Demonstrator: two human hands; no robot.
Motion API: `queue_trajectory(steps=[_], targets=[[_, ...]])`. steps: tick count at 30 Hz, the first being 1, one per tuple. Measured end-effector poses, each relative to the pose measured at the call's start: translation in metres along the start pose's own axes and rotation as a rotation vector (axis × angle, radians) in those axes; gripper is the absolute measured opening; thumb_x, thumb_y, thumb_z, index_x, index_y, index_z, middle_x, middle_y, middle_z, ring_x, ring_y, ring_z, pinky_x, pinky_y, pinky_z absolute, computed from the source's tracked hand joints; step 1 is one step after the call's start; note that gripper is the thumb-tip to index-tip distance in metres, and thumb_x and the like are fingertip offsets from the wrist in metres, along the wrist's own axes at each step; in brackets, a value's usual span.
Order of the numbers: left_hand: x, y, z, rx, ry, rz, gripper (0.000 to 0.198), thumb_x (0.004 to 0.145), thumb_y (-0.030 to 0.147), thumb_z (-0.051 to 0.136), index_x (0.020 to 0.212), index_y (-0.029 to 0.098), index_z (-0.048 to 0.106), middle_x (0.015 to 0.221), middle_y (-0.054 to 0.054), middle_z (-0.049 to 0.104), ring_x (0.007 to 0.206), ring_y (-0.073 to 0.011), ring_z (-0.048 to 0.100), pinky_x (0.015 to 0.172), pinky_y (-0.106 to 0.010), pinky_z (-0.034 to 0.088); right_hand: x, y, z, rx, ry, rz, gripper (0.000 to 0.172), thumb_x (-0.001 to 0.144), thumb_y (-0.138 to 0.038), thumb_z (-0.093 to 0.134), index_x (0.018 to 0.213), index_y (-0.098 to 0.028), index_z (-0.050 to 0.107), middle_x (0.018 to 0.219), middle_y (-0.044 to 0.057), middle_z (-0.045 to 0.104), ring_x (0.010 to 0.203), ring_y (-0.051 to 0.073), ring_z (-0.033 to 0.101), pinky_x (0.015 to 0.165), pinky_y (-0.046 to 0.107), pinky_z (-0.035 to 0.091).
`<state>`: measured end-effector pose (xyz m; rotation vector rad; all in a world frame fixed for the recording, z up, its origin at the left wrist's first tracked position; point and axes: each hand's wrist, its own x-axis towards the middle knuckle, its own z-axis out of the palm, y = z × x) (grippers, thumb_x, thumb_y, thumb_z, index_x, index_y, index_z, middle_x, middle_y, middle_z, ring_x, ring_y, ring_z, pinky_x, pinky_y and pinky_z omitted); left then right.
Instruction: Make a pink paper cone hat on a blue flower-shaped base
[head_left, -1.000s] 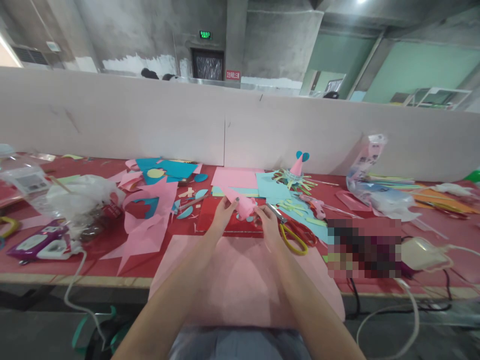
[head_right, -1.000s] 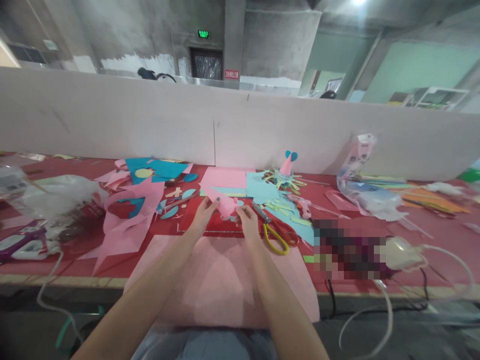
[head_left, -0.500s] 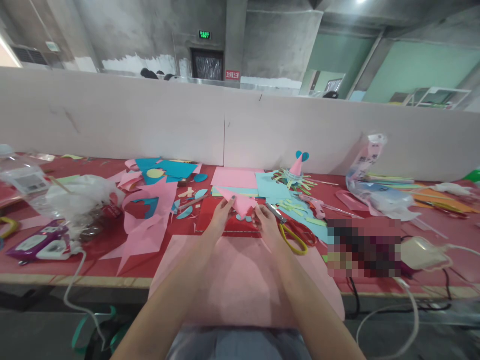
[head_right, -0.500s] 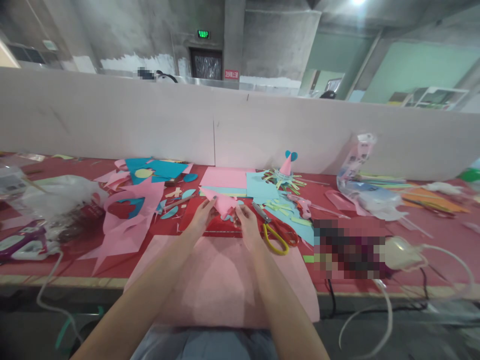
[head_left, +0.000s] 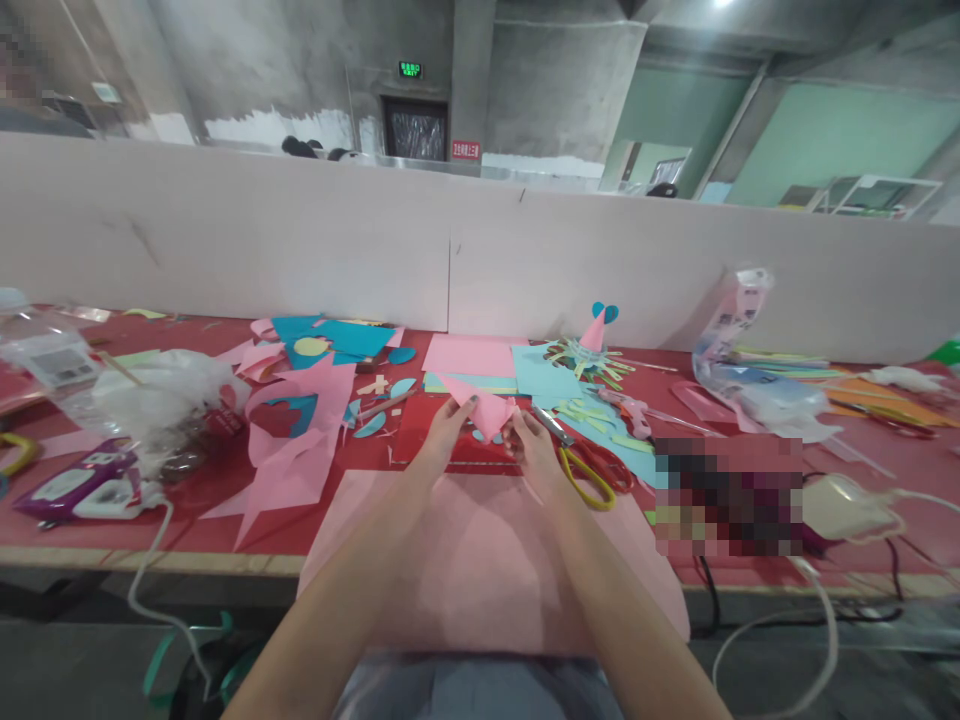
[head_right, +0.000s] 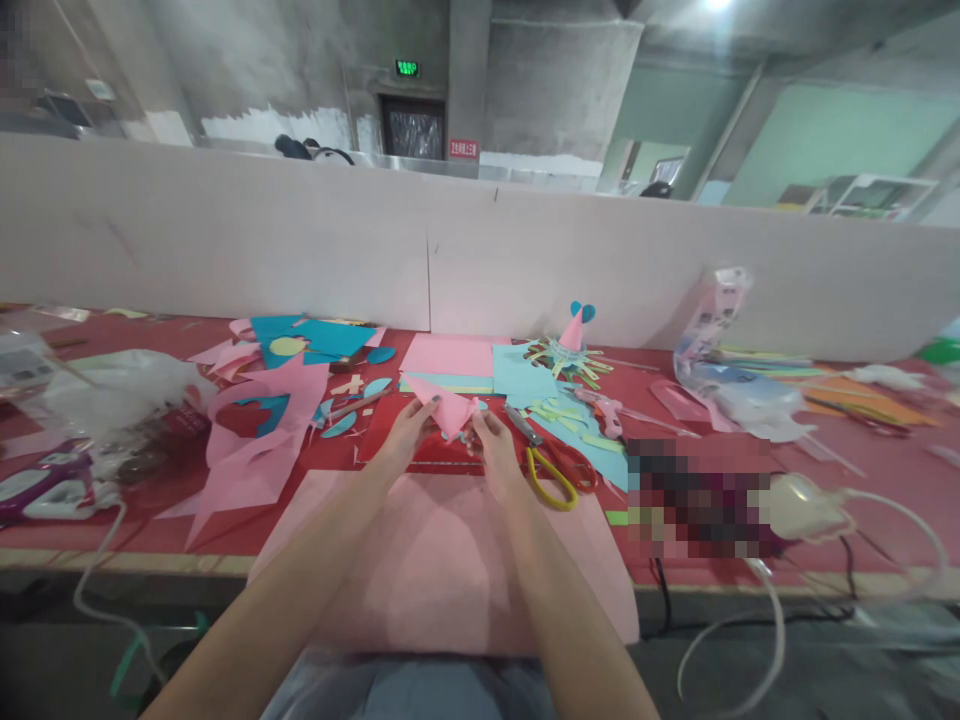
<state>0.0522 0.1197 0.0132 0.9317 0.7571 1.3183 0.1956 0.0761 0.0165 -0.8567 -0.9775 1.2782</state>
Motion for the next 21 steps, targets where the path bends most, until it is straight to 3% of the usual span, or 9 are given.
queue_trajectory(steps=[9, 21], targets=[[0.0025, -0.0022, -0.0017, 0.049, 0.027, 0.025, 0.048, 0.06, 0.044, 0.074, 0.094, 0.014, 0.061, 0.099, -0.011, 0.067, 0.09, -0.0225, 0.063, 0.077, -0.034, 0.052, -0.0008, -0.0019, 0.0012, 0.012, 0.041, 0.043, 0.041, 0.067, -0.058, 0.065, 0.061, -0.019, 0.053, 0.055, -0.002, 0.053, 0.046, 0.009, 0.043, 0.042, 0.023, 0.032], [-0.0015, 0.0028, 0.002, 0.106, 0.059, 0.056, 0.045, 0.063, 0.042, 0.071, 0.096, 0.013, 0.06, 0.102, -0.011, 0.066, 0.089, -0.0226, 0.063, 0.077, -0.035, 0.052, -0.0015, -0.0075, 0.0027, 0.02, 0.079, 0.006, 0.029, 0.064, -0.042, 0.07, 0.064, -0.02, 0.051, 0.051, -0.006, 0.051, 0.041, 0.007, 0.041, 0.039, 0.02, 0.028]])
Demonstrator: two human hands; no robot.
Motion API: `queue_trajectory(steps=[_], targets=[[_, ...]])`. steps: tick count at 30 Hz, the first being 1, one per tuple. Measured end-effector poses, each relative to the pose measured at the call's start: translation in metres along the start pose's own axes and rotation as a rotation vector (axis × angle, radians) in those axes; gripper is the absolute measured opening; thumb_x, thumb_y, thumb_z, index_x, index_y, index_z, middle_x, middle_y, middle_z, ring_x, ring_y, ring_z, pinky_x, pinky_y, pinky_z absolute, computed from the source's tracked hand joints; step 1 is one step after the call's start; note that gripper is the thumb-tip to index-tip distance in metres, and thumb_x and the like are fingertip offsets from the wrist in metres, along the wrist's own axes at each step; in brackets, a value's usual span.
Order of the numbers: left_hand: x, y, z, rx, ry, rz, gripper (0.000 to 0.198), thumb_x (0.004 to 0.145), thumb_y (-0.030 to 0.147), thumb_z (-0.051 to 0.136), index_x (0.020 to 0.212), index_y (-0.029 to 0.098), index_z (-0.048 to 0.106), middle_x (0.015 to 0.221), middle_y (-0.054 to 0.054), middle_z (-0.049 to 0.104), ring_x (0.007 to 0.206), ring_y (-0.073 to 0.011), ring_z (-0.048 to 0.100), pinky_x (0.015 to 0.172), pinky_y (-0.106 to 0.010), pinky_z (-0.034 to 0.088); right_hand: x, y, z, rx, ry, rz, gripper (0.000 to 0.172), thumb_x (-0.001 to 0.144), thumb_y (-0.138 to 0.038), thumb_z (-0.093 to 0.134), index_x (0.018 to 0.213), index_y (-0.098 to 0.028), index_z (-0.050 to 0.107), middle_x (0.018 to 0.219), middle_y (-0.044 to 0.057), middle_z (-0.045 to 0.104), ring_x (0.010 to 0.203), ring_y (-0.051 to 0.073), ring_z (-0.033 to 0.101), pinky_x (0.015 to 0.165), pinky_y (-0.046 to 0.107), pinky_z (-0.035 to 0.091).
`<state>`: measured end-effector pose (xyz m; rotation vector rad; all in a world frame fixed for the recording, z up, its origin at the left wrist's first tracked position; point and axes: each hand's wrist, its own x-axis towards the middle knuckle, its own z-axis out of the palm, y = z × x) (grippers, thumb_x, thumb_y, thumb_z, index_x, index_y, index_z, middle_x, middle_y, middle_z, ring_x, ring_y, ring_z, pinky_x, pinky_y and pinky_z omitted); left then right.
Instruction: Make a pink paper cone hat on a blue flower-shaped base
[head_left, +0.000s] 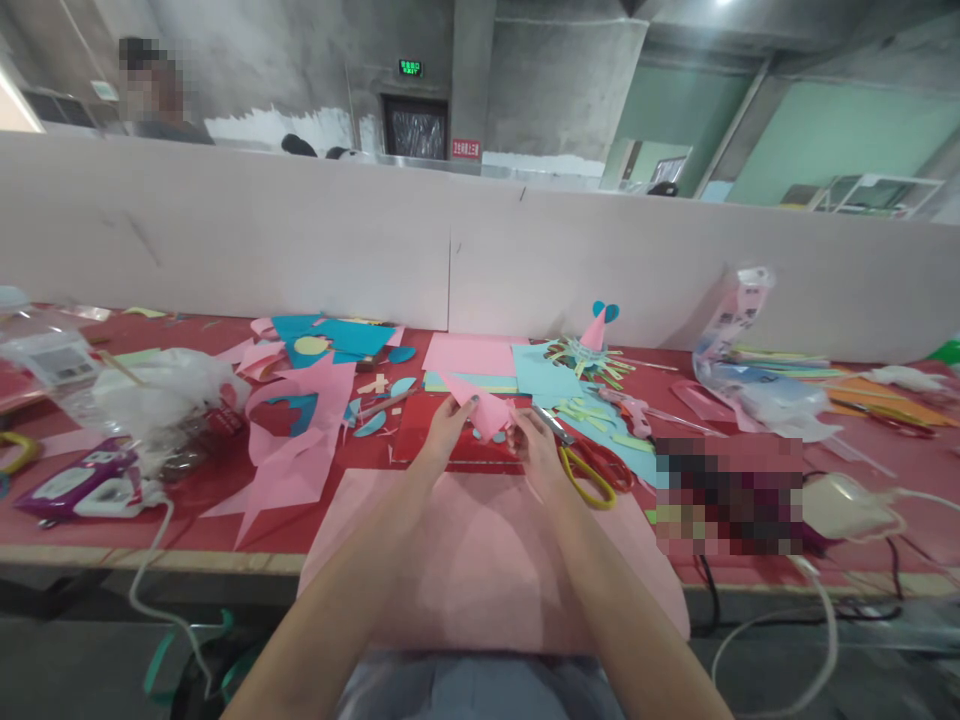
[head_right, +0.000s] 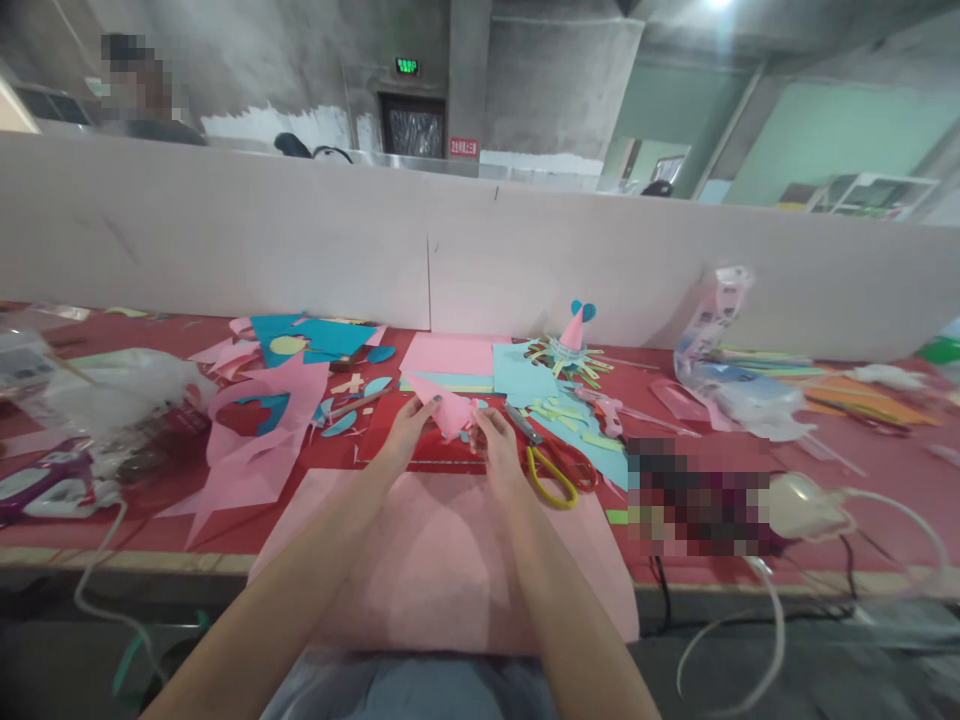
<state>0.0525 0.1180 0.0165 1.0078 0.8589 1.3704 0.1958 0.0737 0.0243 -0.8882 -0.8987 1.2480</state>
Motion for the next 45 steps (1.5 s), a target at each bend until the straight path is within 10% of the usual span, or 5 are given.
queue_trajectory(steps=[45], targets=[[-0.0025, 0.0027, 0.0043, 0.011, -0.057, 0.01, 0.05, 0.057, 0.044, 0.076, 0.092, 0.013, 0.06, 0.098, -0.011, 0.068, 0.084, -0.0211, 0.063, 0.07, -0.031, 0.052, 0.0047, 0.0075, -0.0053, -0.04, -0.001, 0.04, 0.041, 0.061, -0.051, 0.072, 0.06, -0.021, 0.043, 0.053, -0.005, 0.046, 0.047, 0.008, 0.042, 0.041, 0.02, 0.03]])
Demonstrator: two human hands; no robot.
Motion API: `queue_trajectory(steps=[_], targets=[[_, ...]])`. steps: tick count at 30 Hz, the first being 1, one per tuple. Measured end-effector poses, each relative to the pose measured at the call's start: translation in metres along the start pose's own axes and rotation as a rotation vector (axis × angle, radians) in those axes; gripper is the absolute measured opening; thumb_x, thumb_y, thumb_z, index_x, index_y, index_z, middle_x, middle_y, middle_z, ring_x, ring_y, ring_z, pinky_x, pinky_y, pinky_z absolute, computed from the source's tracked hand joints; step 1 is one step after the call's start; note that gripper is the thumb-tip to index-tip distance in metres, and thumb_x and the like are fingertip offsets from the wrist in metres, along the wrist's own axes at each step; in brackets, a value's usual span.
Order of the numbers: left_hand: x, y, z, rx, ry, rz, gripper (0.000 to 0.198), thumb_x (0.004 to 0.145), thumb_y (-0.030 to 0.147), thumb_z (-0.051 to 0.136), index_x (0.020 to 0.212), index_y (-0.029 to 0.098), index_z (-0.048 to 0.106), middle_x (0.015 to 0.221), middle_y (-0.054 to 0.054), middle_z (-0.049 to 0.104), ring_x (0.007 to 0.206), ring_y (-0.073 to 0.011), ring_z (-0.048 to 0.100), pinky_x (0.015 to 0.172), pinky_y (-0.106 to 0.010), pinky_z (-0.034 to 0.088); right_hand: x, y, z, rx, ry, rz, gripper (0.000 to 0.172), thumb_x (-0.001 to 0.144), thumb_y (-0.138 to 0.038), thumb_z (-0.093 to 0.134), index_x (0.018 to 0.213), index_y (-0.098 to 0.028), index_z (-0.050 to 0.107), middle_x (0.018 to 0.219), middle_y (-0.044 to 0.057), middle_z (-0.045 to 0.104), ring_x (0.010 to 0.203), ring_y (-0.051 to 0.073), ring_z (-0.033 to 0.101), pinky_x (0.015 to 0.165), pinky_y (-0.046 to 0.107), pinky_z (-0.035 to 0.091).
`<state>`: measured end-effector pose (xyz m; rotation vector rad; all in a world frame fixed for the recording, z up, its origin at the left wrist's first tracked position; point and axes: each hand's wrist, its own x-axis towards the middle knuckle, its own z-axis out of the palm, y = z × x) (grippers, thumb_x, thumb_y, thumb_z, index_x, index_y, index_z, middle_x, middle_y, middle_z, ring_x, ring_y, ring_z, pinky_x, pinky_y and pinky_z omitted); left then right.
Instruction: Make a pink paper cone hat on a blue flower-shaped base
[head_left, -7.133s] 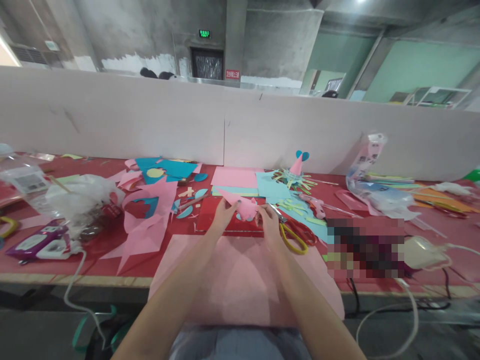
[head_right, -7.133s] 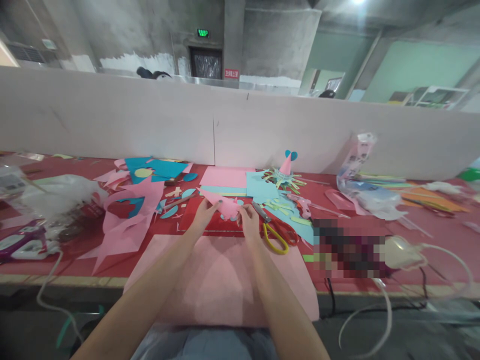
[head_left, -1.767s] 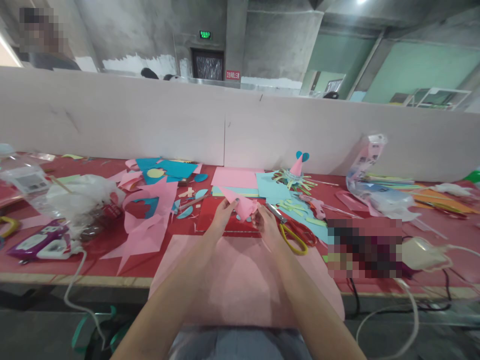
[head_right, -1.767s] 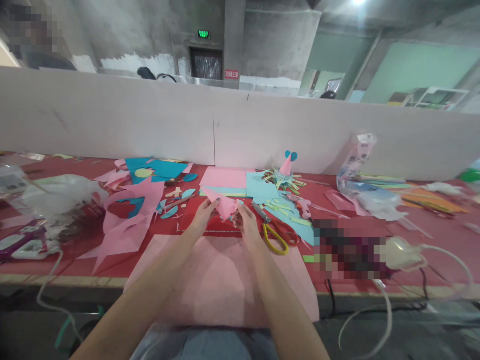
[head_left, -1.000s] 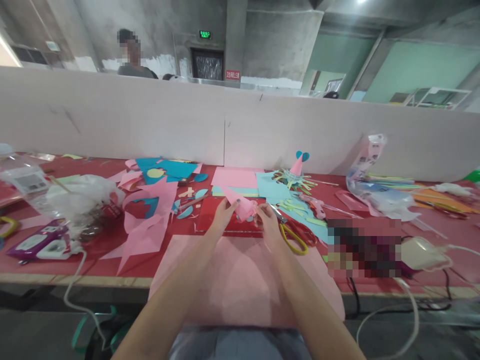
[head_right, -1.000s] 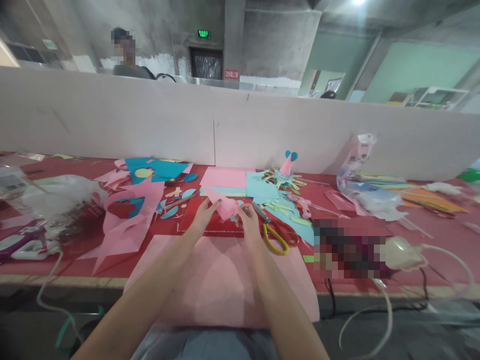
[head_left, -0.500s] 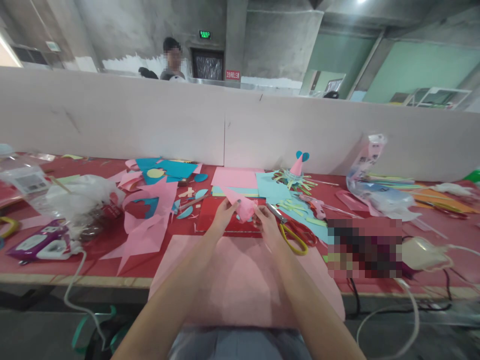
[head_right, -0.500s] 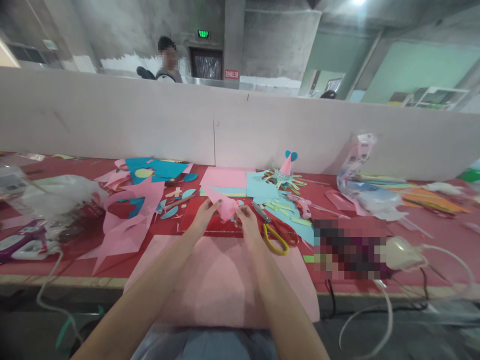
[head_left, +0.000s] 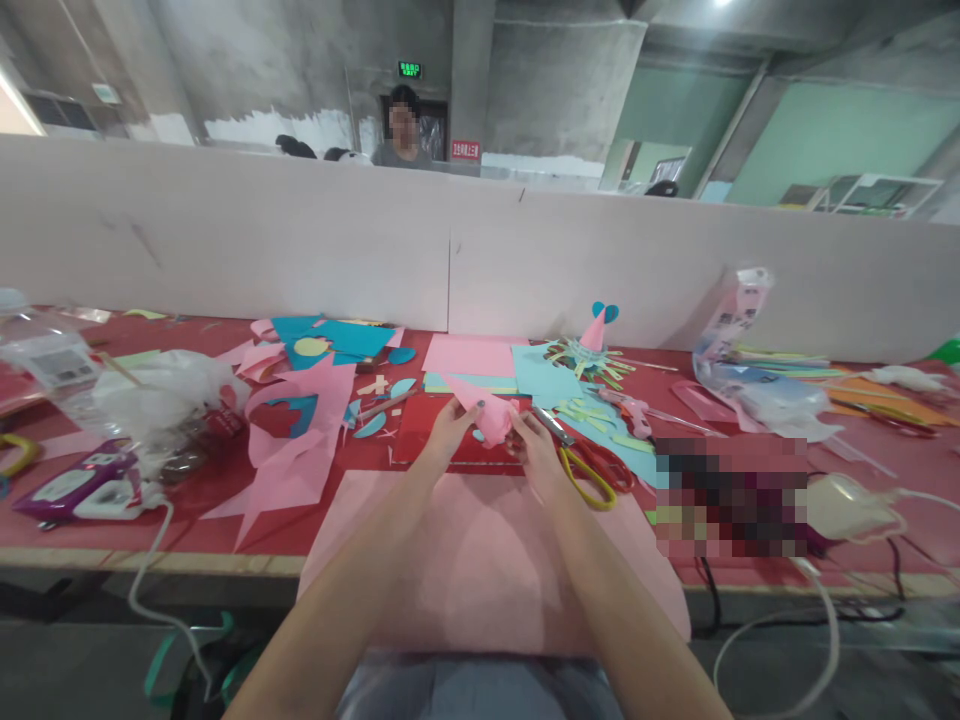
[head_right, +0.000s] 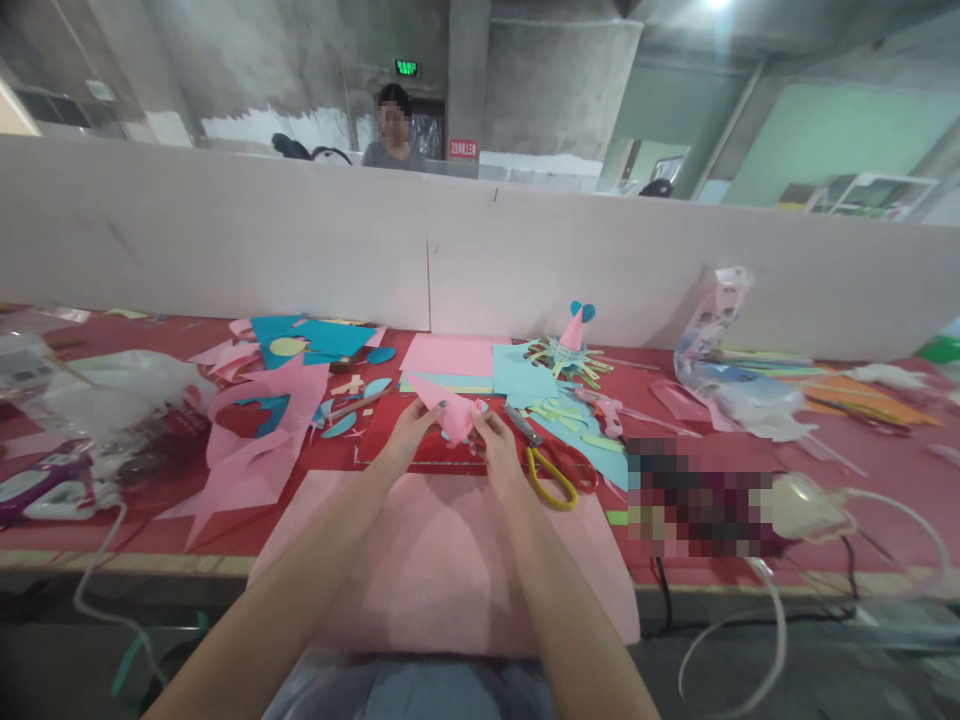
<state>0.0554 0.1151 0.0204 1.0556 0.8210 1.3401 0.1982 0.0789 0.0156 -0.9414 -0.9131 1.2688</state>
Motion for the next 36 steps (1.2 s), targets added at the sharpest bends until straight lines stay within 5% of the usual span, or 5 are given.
queue_trajectory(steps=[25, 36], targets=[[0.0, -0.002, 0.002, 0.0, -0.078, -0.02, 0.051, 0.057, 0.043, 0.076, 0.095, 0.013, 0.06, 0.103, -0.012, 0.067, 0.091, -0.0241, 0.062, 0.075, -0.035, 0.052, 0.003, 0.001, 0.0, 0.047, 0.071, -0.021, 0.048, 0.056, -0.053, 0.074, 0.056, -0.021, 0.037, 0.05, -0.007, 0.04, 0.044, 0.008, 0.035, 0.041, 0.023, 0.029], [0.003, -0.007, -0.002, -0.073, -0.017, -0.023, 0.048, 0.06, 0.042, 0.075, 0.096, 0.013, 0.061, 0.102, -0.012, 0.066, 0.087, -0.0217, 0.063, 0.074, -0.033, 0.052, -0.005, -0.002, 0.005, 0.035, -0.017, -0.055, 0.041, 0.074, -0.061, 0.057, 0.067, -0.021, 0.053, 0.057, -0.003, 0.05, 0.047, 0.01, 0.042, 0.042, 0.022, 0.031]])
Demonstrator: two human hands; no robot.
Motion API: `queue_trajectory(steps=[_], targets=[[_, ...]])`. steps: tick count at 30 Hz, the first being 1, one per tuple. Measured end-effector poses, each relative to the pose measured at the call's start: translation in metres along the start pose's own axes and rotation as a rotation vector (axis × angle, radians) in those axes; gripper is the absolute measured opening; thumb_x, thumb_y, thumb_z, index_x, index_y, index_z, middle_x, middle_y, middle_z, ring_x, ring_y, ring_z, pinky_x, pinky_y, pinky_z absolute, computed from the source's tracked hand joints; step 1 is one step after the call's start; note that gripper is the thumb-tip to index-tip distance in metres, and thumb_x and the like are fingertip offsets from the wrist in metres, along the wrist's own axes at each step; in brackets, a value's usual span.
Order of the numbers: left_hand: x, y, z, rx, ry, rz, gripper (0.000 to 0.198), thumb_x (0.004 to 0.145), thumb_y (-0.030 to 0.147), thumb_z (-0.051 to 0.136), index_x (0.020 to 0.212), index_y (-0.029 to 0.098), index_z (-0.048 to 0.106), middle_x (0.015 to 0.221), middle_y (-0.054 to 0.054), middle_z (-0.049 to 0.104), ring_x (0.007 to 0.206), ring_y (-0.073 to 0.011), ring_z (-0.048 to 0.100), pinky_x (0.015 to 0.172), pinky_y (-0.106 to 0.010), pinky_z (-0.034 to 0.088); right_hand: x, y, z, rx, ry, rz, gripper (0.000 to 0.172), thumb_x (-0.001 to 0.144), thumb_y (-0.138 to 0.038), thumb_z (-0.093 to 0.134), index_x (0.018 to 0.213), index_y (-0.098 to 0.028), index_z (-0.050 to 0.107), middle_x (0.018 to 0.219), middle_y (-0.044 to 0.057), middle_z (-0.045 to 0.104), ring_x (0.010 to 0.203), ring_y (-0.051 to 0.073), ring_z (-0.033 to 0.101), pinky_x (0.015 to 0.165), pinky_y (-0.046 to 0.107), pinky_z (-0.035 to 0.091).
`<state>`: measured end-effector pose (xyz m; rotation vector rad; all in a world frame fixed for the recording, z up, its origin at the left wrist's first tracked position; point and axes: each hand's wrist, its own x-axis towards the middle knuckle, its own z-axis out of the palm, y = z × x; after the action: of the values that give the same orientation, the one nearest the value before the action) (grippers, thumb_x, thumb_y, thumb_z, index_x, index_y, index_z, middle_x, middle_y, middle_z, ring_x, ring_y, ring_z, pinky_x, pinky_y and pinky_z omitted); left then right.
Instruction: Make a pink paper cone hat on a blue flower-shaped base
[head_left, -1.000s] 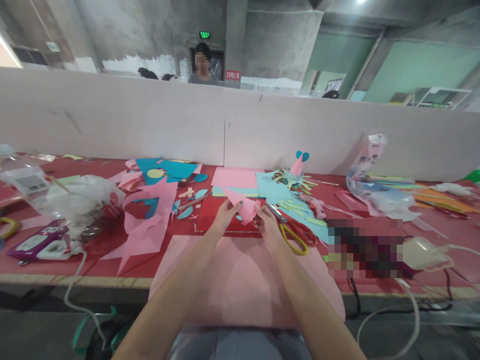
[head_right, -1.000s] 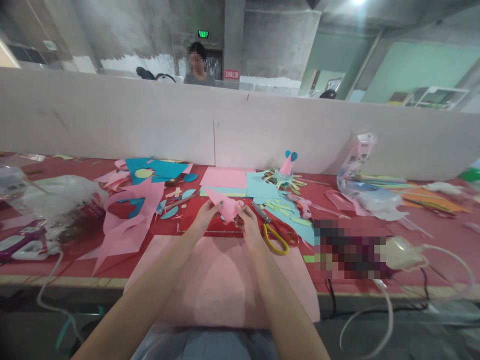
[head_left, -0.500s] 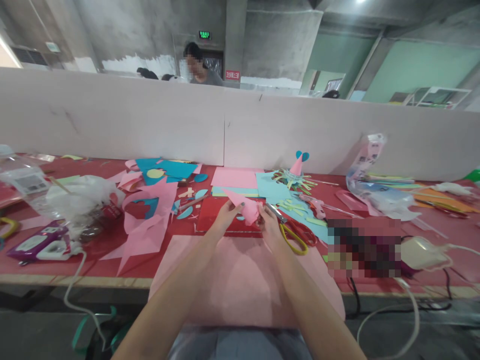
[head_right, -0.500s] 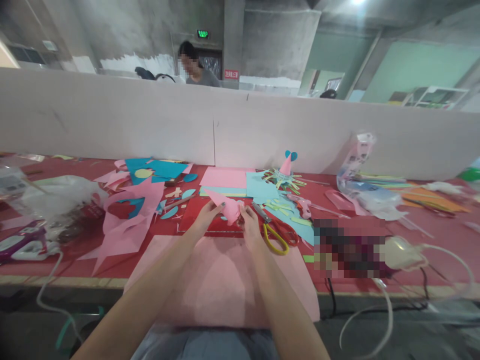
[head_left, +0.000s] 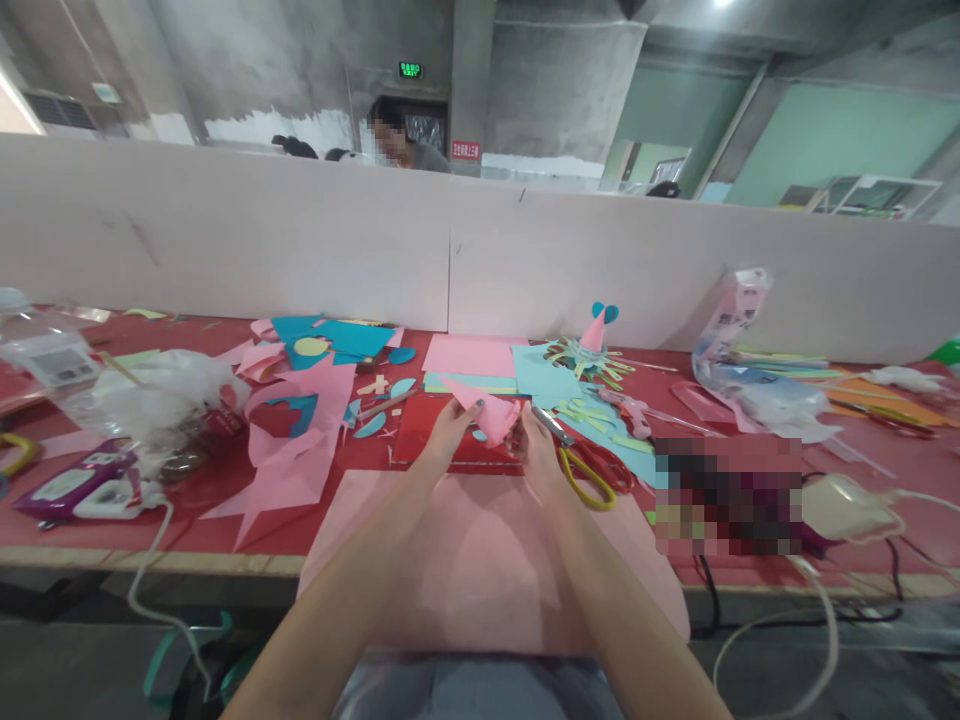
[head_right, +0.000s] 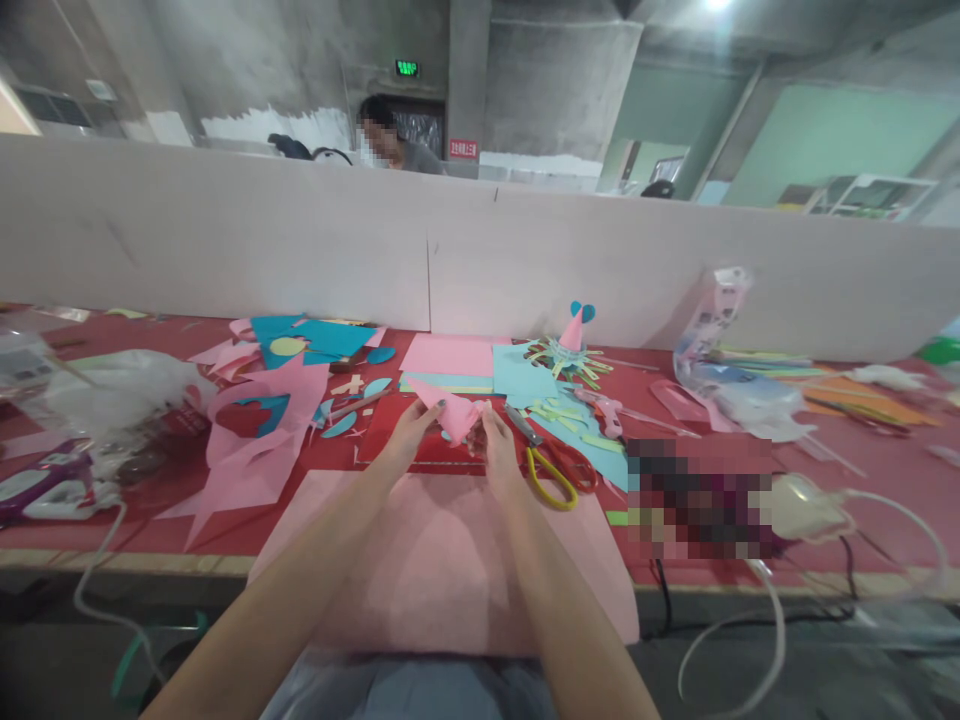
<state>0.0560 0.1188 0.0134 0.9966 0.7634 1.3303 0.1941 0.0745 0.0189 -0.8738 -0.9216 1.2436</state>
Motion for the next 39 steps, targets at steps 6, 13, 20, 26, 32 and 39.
queue_trajectory(steps=[6, 13, 20, 26, 32, 39], targets=[[-0.0008, 0.0015, -0.0007, -0.072, 0.011, -0.032, 0.049, 0.059, 0.042, 0.076, 0.095, 0.013, 0.061, 0.094, -0.01, 0.067, 0.078, -0.0172, 0.064, 0.072, -0.03, 0.052, 0.0026, 0.0034, -0.0013, -0.048, -0.055, -0.018, 0.039, 0.071, -0.057, 0.062, 0.066, -0.021, 0.051, 0.054, -0.004, 0.049, 0.044, 0.008, 0.04, 0.041, 0.022, 0.03], [-0.0022, 0.0038, 0.0005, -0.022, 0.008, -0.006, 0.047, 0.059, 0.043, 0.075, 0.092, 0.013, 0.061, 0.093, -0.01, 0.067, 0.081, -0.018, 0.063, 0.071, -0.029, 0.051, 0.0034, 0.0038, -0.0019, -0.084, -0.06, -0.014, 0.04, 0.07, -0.057, 0.062, 0.063, -0.02, 0.05, 0.053, -0.005, 0.048, 0.043, 0.007, 0.04, 0.04, 0.021, 0.029], [-0.0022, 0.0059, 0.0001, 0.019, 0.016, 0.007, 0.049, 0.061, 0.044, 0.074, 0.095, 0.013, 0.059, 0.102, -0.012, 0.066, 0.088, -0.0209, 0.063, 0.073, -0.031, 0.052, 0.0019, 0.0008, 0.0011, -0.16, -0.004, -0.042, 0.041, 0.068, -0.056, 0.065, 0.061, -0.02, 0.048, 0.049, -0.005, 0.048, 0.039, 0.007, 0.039, 0.039, 0.021, 0.029], [-0.0011, 0.0052, 0.0011, 0.08, 0.022, 0.017, 0.048, 0.059, 0.041, 0.075, 0.094, 0.012, 0.059, 0.1, -0.013, 0.067, 0.089, -0.0237, 0.063, 0.076, -0.035, 0.052, 0.0017, -0.0001, 0.0, -0.301, -0.012, -0.127, 0.04, 0.073, -0.055, 0.06, 0.061, -0.02, 0.046, 0.048, -0.005, 0.049, 0.038, 0.008, 0.039, 0.04, 0.022, 0.031], [-0.002, 0.0061, 0.0025, 0.09, 0.002, 0.022, 0.049, 0.06, 0.041, 0.075, 0.095, 0.012, 0.06, 0.1, -0.012, 0.067, 0.086, -0.022, 0.063, 0.072, -0.032, 0.052, 0.0019, 0.0011, -0.0007, -0.342, -0.009, -0.165, 0.038, 0.076, -0.053, 0.058, 0.062, -0.02, 0.045, 0.048, -0.005, 0.048, 0.039, 0.007, 0.039, 0.04, 0.022, 0.03], [-0.0025, 0.0048, 0.0029, 0.054, -0.001, 0.014, 0.05, 0.059, 0.042, 0.075, 0.094, 0.011, 0.059, 0.096, -0.012, 0.066, 0.083, -0.0203, 0.062, 0.071, -0.031, 0.051, 0.0006, -0.0007, 0.0013, -0.309, -0.026, -0.155, 0.04, 0.074, -0.055, 0.06, 0.061, -0.021, 0.044, 0.047, -0.005, 0.048, 0.038, 0.008, 0.039, 0.039, 0.022, 0.031]])
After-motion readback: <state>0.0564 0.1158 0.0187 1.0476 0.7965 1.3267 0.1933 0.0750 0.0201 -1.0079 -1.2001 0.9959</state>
